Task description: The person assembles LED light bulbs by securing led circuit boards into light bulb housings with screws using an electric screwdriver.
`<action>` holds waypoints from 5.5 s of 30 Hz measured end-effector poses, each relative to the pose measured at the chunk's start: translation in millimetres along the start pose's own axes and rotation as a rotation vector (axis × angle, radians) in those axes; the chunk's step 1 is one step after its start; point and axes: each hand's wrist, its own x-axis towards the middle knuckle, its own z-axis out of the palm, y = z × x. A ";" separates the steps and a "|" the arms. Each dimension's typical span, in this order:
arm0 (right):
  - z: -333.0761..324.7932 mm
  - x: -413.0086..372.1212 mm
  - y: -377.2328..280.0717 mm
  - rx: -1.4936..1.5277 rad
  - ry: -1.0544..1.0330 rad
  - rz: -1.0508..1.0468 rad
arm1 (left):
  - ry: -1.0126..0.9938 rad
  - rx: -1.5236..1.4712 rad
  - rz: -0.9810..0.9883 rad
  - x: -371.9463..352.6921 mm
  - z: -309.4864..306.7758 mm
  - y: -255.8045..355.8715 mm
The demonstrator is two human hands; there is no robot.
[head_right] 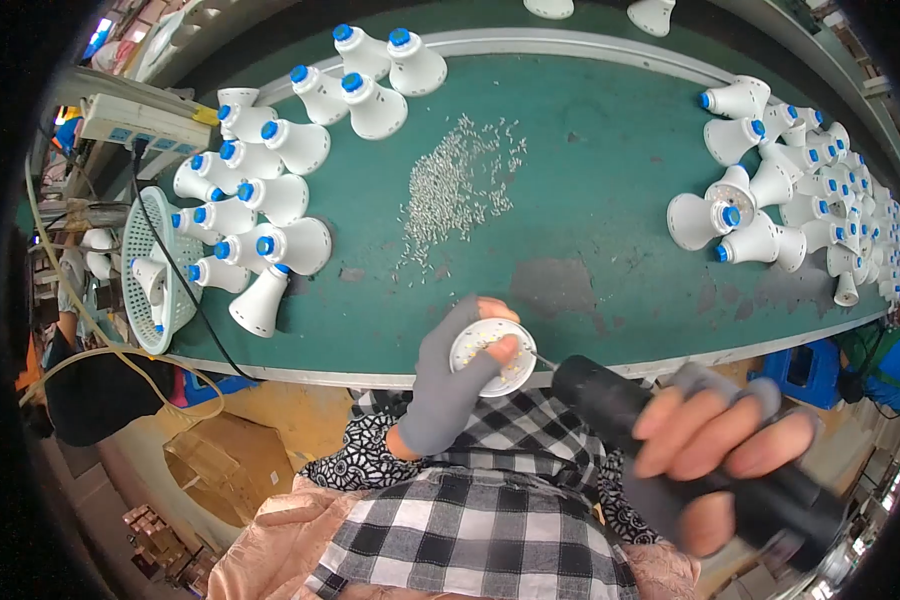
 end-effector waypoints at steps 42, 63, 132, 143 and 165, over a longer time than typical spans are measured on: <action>-35.8 -15.8 82.7 0.245 0.406 1.078 | -0.293 -0.038 -0.151 6.7 -15.8 29.6; -45.2 -31.3 78.9 0.133 0.190 0.915 | -0.324 0.173 -0.022 11.6 -14.5 28.8; -133.8 -0.6 81.7 0.598 0.025 1.135 | -0.621 1.753 0.644 468.8 289.0 193.2; -138.6 -3.2 81.1 0.565 -0.015 1.129 | -0.798 1.874 0.759 388.1 258.3 183.1; -134.6 -5.8 82.8 0.541 0.061 1.110 | -0.653 1.750 0.752 339.3 129.5 203.5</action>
